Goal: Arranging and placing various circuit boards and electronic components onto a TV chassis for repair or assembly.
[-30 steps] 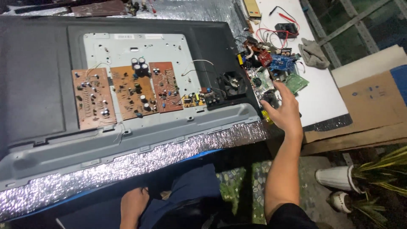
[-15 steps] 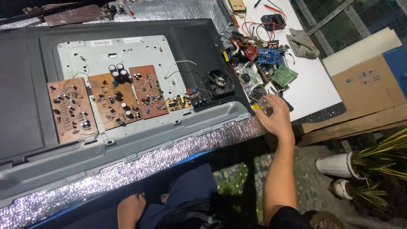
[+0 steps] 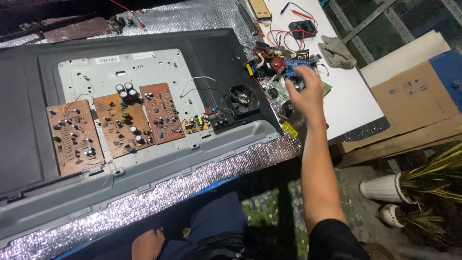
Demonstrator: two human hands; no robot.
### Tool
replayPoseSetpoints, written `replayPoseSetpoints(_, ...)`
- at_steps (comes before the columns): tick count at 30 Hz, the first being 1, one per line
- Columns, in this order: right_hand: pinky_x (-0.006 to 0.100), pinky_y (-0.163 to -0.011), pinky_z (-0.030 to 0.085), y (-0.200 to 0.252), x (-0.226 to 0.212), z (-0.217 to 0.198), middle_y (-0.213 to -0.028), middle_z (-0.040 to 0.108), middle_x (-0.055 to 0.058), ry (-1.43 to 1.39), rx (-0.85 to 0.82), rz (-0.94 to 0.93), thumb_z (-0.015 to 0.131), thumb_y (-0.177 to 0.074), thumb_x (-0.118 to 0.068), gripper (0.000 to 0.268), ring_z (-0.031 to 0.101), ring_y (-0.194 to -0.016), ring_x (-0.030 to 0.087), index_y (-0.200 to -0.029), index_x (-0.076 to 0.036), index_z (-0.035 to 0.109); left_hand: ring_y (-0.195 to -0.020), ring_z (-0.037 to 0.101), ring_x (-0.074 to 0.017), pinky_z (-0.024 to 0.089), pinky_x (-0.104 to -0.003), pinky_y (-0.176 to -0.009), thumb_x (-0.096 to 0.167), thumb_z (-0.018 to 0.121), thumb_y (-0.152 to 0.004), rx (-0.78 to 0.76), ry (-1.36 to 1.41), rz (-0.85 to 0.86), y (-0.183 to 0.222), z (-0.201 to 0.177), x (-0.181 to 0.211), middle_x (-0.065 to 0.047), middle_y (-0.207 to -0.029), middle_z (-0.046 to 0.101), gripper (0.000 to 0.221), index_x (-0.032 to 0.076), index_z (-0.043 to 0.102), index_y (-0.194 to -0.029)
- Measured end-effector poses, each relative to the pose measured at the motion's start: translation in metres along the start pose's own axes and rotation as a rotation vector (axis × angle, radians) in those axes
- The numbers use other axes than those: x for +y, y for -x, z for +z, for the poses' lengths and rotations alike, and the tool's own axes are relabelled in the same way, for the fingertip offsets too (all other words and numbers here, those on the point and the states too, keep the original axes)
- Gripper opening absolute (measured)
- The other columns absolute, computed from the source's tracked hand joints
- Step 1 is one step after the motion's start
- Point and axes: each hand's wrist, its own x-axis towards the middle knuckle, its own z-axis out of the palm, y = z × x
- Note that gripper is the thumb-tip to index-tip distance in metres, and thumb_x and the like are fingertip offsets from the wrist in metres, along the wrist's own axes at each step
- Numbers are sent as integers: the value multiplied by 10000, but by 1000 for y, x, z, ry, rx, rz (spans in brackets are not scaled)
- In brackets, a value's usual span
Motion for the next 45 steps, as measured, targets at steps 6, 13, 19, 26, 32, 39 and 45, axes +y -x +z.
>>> replayPoseSetpoints(6,540,-1193,283,-91,-20,22,-1548,439,156,80,-158,15,639,-995,-203,543,366,-1430,311,-1492,-91,451,-967,750,-282,548,-360,-921,435,405,-1010,52,58,24,-3,7,-6,-80,-982,818,550,109,835,-906)
replayPoseSetpoints(13,488,-940,559,-113,-31,37,-1175,716,187,130,-389,112,655,-963,-67,269,665,-1048,353,-1221,-15,713,-1044,745,-274,557,-355,-961,463,451,-966,97,77,-16,-20,25,-13,-60,-1051,807,463,200,833,-969)
replayPoseSetpoints(19,424,-1143,445,-105,-32,38,-1440,525,143,59,-352,236,731,-901,-61,541,528,-1305,281,-1402,-53,528,-978,756,-210,572,-301,-903,452,492,-973,128,28,-9,-29,36,-14,20,-1007,813,361,342,833,-1015)
replayPoseSetpoints(26,328,-909,566,-108,14,62,-1111,674,116,-8,-132,25,703,-890,0,198,626,-987,221,-1077,-61,682,-986,757,-203,571,-298,-914,488,479,-989,64,26,-54,-37,35,-10,13,-994,813,418,269,834,-993)
replayPoseSetpoints(32,306,-863,553,-92,25,62,-1064,685,109,-75,48,-207,691,-871,43,224,629,-921,198,-1065,-62,659,-1091,749,-192,560,-282,-985,528,461,-971,48,23,-92,-37,32,-9,27,-1121,803,423,330,821,-1072)
replayPoseSetpoints(39,455,-949,515,-85,18,41,-1090,727,76,-56,41,-156,663,-924,-64,210,668,-1032,238,-1128,-114,670,-1121,749,-177,557,-278,-993,548,426,-974,9,7,-92,-45,35,-10,34,-1159,801,463,342,808,-1136)
replayPoseSetpoints(45,480,-940,512,-88,9,25,-1079,717,128,-35,79,-197,650,-918,-31,214,652,-1030,276,-1129,-65,668,-1147,739,-176,545,-273,-1026,555,407,-958,-7,-8,-76,-43,32,-9,48,-1191,790,473,373,792,-1161)
